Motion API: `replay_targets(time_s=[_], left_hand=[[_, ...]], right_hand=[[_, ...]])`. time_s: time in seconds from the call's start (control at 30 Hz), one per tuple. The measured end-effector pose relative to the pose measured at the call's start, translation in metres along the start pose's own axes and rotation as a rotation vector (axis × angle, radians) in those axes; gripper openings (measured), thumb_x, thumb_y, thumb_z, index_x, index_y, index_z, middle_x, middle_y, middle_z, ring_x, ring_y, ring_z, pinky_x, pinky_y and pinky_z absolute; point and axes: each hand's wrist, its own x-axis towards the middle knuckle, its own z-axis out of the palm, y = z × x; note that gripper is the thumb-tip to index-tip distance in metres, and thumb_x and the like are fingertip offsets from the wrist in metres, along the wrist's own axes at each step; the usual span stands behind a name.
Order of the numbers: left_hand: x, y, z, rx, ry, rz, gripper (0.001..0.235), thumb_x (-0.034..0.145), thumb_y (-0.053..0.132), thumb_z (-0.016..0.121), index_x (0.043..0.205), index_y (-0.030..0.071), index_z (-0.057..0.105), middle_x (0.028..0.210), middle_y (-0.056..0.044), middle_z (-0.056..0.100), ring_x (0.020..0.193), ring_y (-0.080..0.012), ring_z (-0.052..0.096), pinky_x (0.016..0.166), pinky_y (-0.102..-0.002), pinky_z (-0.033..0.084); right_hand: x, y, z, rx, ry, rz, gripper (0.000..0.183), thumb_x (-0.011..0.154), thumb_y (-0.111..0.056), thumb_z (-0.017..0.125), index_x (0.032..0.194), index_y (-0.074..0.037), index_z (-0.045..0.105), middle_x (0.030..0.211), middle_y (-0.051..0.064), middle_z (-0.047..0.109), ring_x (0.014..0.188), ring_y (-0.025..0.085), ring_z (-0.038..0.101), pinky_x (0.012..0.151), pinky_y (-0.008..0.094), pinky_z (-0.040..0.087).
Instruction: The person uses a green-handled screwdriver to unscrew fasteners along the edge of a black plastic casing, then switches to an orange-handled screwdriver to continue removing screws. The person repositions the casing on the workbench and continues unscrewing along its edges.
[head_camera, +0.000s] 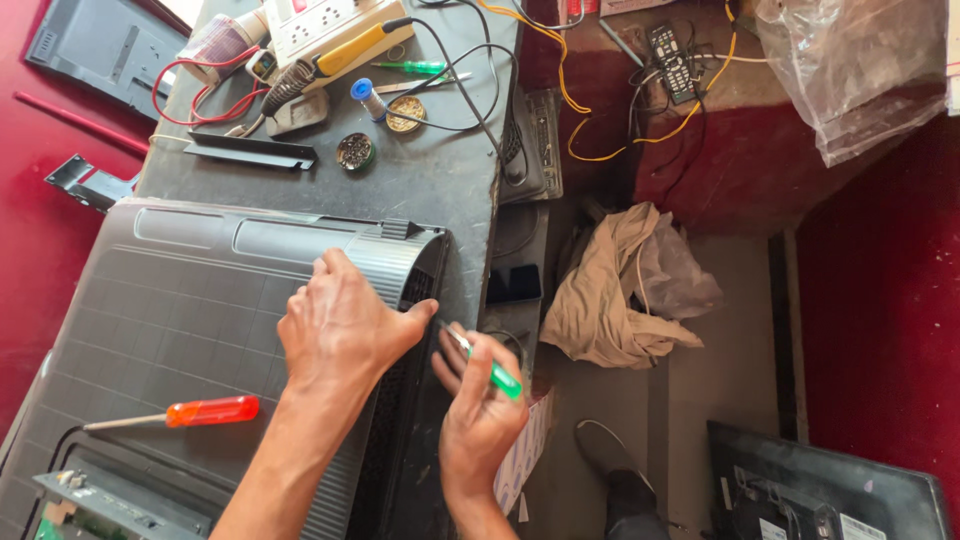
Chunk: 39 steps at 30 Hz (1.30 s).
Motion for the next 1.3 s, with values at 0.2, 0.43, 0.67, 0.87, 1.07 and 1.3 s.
replay_targets(time_s=[0.2,0.43,0.67,0.87,1.07,1.3], left_hand=[[0.012,-0.003,0.007,-0.085,0.038,0.008,0.081,0.056,0.046,0.096,0.101,-0.008,0.055,0.091,-0.031,0.071,0.088,-0.0463,0.073,0.076,-0.050,0.061],[0.013,-0.001,0.003,-0.118,0.058,-0.015,0.074,0.053,0.039,0.095,0.096,-0.006,0.054,0.087,-0.030,0.072,0.085,-0.0467,0.073,0.074,-0.050,0.061],[0.011,0.004,-0.001,-0.087,0.027,-0.053,0.078,0.054,0.044,0.095,0.098,-0.006,0.053,0.085,-0.030,0.072,0.083,-0.0471,0.073,0.073,-0.050,0.061],[0.008,0.008,-0.003,-0.075,0.027,-0.099,0.080,0.057,0.050,0.094,0.098,-0.004,0.052,0.084,-0.029,0.072,0.083,-0.0472,0.073,0.073,-0.051,0.061],[0.007,0.010,-0.005,-0.051,0.018,-0.132,0.083,0.058,0.055,0.093,0.101,-0.003,0.051,0.083,-0.028,0.072,0.082,-0.0464,0.073,0.074,-0.051,0.060],[0.003,0.012,-0.007,-0.048,0.024,-0.149,0.085,0.055,0.053,0.094,0.105,-0.001,0.052,0.087,-0.027,0.073,0.083,-0.0460,0.073,0.075,-0.052,0.060]], right_hand=[[0.035,0.001,0.021,0.009,-0.022,-0.075,0.034,0.105,-0.022,0.050,0.117,0.009,0.060,0.119,0.023,0.071,0.112,0.035,0.075,0.087,0.044,0.063],[0.041,-0.002,0.030,0.015,-0.029,-0.078,0.034,0.105,-0.021,0.051,0.118,0.009,0.060,0.119,0.024,0.071,0.111,0.035,0.075,0.087,0.044,0.064],[0.053,-0.011,0.036,-0.286,-0.026,-0.089,0.029,0.105,-0.019,0.057,0.113,0.006,0.067,0.106,0.019,0.078,0.099,0.030,0.080,0.084,0.041,0.064],[0.053,-0.009,0.038,-0.459,-0.086,-0.406,0.022,0.102,-0.015,0.063,0.111,0.005,0.067,0.106,0.017,0.077,0.094,0.020,0.079,0.075,0.032,0.065],[0.062,-0.009,0.034,-0.416,-0.149,-0.347,0.017,0.104,-0.010,0.064,0.112,0.004,0.069,0.101,0.019,0.077,0.091,0.024,0.078,0.075,0.035,0.064],[0.071,-0.024,0.037,-0.330,-0.142,-0.143,0.020,0.101,-0.014,0.064,0.111,0.003,0.067,0.096,0.014,0.078,0.087,0.017,0.082,0.072,0.034,0.067]])
